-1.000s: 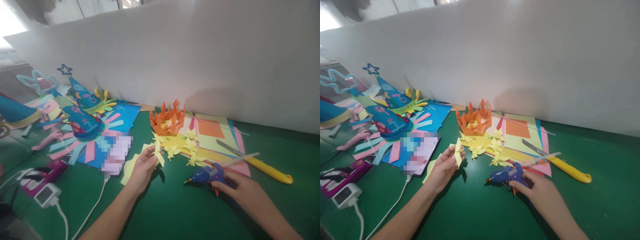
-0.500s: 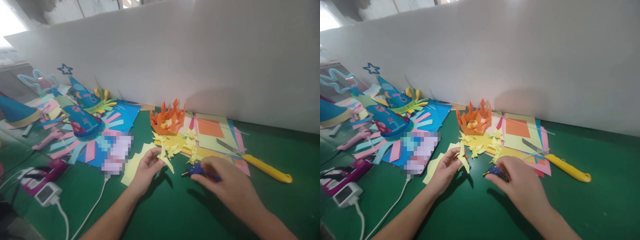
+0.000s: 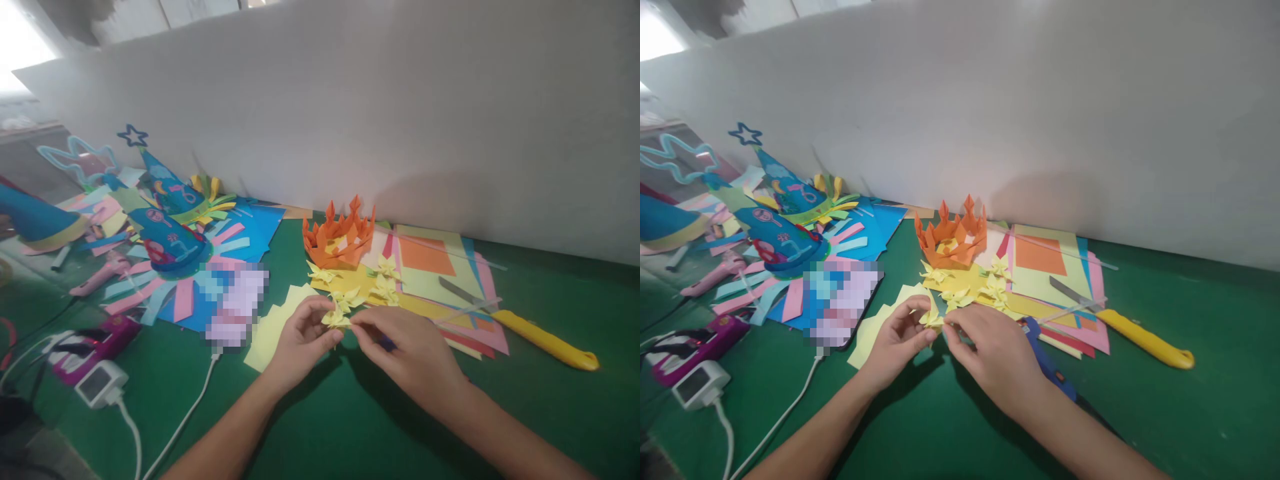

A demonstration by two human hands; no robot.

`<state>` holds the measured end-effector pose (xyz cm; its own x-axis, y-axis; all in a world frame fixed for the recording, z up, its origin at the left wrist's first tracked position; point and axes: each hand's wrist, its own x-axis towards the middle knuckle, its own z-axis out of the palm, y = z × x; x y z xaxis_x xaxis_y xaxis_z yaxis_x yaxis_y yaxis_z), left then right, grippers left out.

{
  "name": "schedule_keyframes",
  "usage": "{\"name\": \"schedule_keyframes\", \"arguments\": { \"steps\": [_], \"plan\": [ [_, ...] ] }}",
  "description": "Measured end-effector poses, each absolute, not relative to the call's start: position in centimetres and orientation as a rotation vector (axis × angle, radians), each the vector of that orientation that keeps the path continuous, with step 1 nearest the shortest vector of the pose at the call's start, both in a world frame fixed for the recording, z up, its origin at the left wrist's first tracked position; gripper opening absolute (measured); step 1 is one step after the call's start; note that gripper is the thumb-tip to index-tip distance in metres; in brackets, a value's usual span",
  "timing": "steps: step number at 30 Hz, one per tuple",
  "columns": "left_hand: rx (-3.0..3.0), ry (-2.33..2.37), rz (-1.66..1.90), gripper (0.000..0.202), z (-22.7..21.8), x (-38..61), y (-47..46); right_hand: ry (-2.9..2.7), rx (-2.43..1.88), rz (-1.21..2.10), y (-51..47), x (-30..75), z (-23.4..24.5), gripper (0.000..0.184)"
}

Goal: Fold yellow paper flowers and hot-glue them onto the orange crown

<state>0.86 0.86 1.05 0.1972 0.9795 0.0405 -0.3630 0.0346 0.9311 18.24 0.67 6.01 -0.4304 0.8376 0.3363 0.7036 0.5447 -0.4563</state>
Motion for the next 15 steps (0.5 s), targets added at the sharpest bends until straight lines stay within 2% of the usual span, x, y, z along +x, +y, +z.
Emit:
{"name": "schedule_keyframes", "arguments": {
  "steps": [7, 15],
  "plan": [
    [1.163, 0.832, 1.194, 0.021, 1.18, 0.69, 0.90, -2.326, -1.224, 0.192, 0.99, 18.52, 5.71, 0.022],
    [1.228, 0.805, 1.161, 0.017, 1.10, 0.49, 0.84, -2.353, -1.256, 0.215, 1.10, 18.85, 5.76, 0.016]
  ]
}}
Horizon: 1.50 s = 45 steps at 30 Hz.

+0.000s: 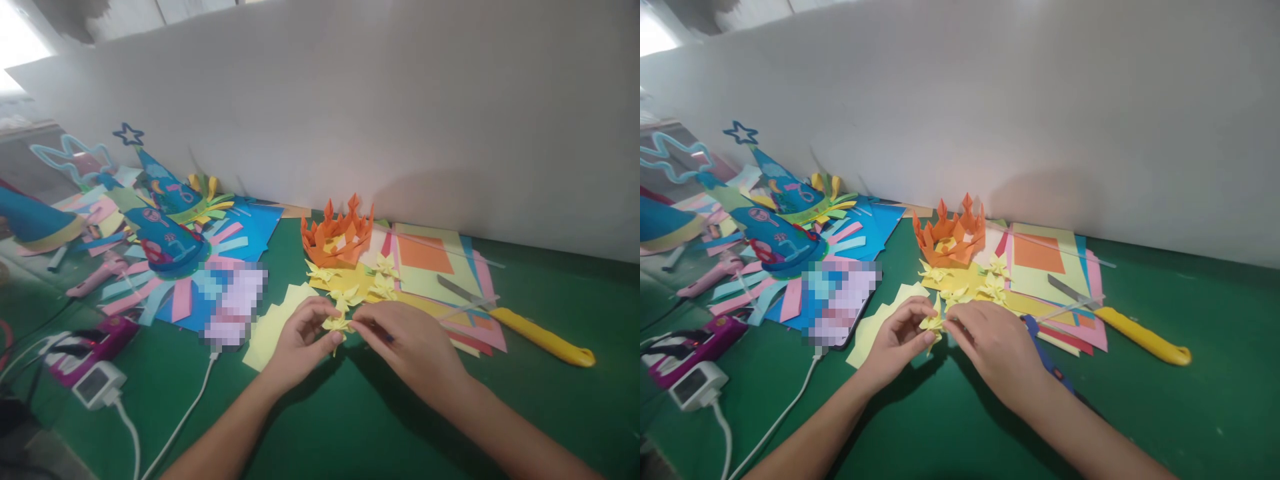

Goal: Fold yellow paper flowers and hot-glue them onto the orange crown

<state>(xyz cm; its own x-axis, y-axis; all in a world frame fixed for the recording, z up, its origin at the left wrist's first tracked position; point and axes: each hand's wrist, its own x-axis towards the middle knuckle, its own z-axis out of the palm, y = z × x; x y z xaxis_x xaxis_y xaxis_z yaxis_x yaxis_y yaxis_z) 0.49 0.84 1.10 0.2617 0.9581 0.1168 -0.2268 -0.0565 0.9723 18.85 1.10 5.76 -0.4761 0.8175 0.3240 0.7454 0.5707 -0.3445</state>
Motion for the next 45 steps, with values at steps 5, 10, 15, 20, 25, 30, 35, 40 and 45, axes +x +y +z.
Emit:
{"name": "schedule_keyframes", "arguments": {
  "steps": [5, 10, 15, 20, 25, 30, 35, 40, 45],
  "plan": [
    [1.262, 0.777, 1.136, 0.016, 0.99, 0.46, 0.70, -2.360, -1.243, 0.196, 1.15, 18.84, 5.79, 0.014],
    [1.253, 0.783, 1.107, 0.016, 0.90, 0.36, 0.63, -2.388, -1.212, 0.199, 1.30, 18.92, 5.49, 0.014],
    [1.237, 0.797, 1.086, 0.017, 0.98, 0.37, 0.50, -2.395, -1.187, 0.209, 1.34, 18.96, 5.25, 0.013],
    [1.203, 0.809, 1.081, 0.017, 1.09, 0.39, 0.53, -2.398, -1.130, 0.218, 1.31, 18.91, 5.38, 0.016],
    [1.191, 0.815, 1.068, 0.017, 1.08, 0.37, 0.50, -2.421, -1.069, 0.173, 1.53, 18.85, 5.69, 0.016],
    [1.137, 0.773, 1.090, 0.018, 1.02, 0.45, 0.55, -2.445, -1.023, 0.144, 1.68, 18.82, 5.86, 0.017],
    [1.117, 0.721, 1.079, 0.021, 1.04, 0.46, 0.71, -2.420, -1.003, 0.111, 1.71, 18.85, 5.69, 0.016],
    [1.141, 0.730, 1.086, 0.021, 0.86, 0.44, 0.75, -2.404, -0.976, 0.056, 1.73, 18.71, 5.72, 0.015],
    [1.163, 0.761, 1.100, 0.024, 0.75, 0.39, 0.75, -2.389, -0.958, -0.043, 1.76, 18.61, 5.75, 0.016]
  ]
}}
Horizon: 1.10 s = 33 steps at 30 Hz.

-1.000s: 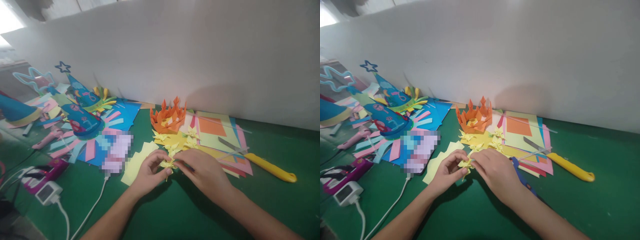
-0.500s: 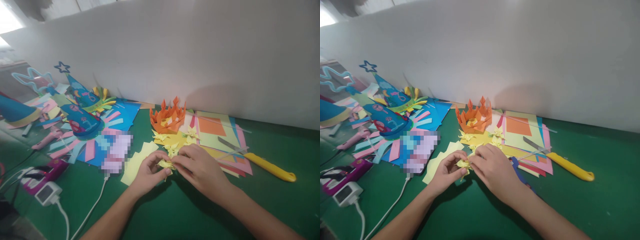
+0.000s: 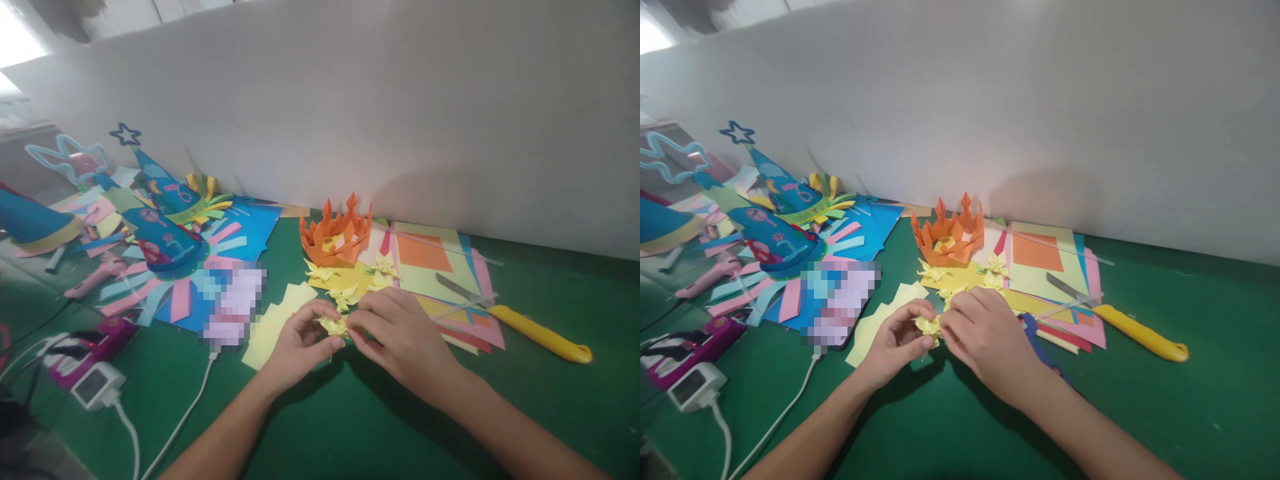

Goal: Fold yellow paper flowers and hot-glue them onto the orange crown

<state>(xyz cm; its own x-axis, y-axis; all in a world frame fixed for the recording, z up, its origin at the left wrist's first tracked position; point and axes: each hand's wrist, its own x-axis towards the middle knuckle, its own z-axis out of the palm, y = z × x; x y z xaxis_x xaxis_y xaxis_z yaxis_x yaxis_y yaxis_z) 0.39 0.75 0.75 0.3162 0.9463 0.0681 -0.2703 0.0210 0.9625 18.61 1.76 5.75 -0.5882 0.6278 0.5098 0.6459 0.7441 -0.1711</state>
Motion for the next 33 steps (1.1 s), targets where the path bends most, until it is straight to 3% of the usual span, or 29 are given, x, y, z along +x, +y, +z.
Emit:
{"name": "schedule_keyframes", "arguments": {
  "steps": [13, 33],
  "plan": [
    [1.075, 0.783, 1.030, 0.026, 1.11, 0.59, 0.57, -2.372, -0.938, -0.217, 1.59, 18.44, 5.37, 0.014],
    [1.047, 0.815, 1.050, 0.029, 0.98, 0.05, 0.79, -2.303, -0.947, -0.087, 1.63, 18.80, 6.28, 0.011]
  ]
}}
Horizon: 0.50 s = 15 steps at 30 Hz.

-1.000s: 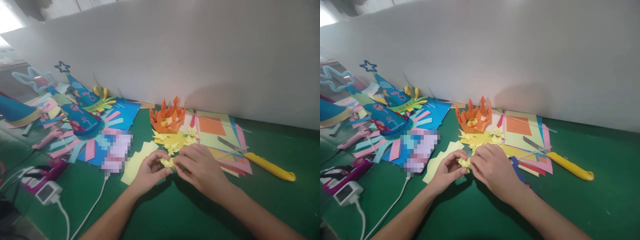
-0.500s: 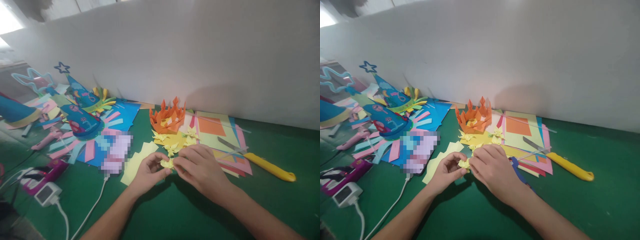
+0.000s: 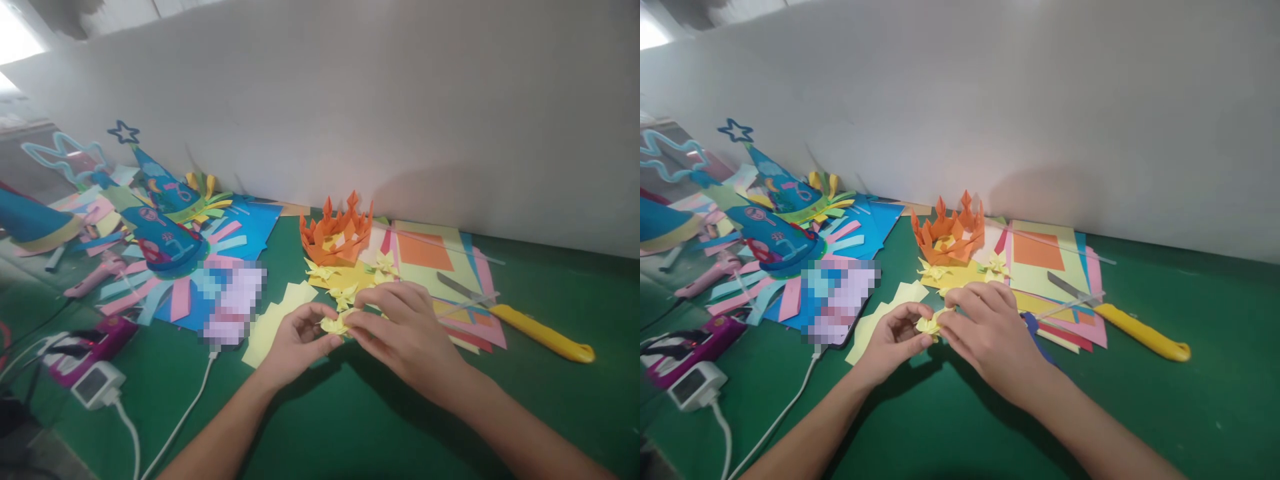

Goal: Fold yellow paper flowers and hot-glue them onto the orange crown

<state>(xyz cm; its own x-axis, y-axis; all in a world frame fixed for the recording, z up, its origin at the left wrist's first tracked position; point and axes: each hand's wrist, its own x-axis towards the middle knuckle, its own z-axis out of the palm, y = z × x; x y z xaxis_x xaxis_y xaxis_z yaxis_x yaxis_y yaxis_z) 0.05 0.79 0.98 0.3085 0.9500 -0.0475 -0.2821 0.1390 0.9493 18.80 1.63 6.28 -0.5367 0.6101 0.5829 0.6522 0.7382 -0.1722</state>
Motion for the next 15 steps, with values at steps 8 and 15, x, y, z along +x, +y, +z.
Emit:
{"name": "schedule_keyframes", "arguments": {
  "steps": [8, 15],
  "plan": [
    [1.035, 0.829, 1.033, 0.028, 1.11, 0.12, 0.74, -2.327, -0.949, -0.040, 1.42, 18.91, 6.28, 0.014],
    [1.098, 0.778, 1.038, 0.026, 0.74, 0.13, 0.67, -2.327, -0.927, -0.016, 1.51, 18.89, 6.16, 0.014]
  ]
}}
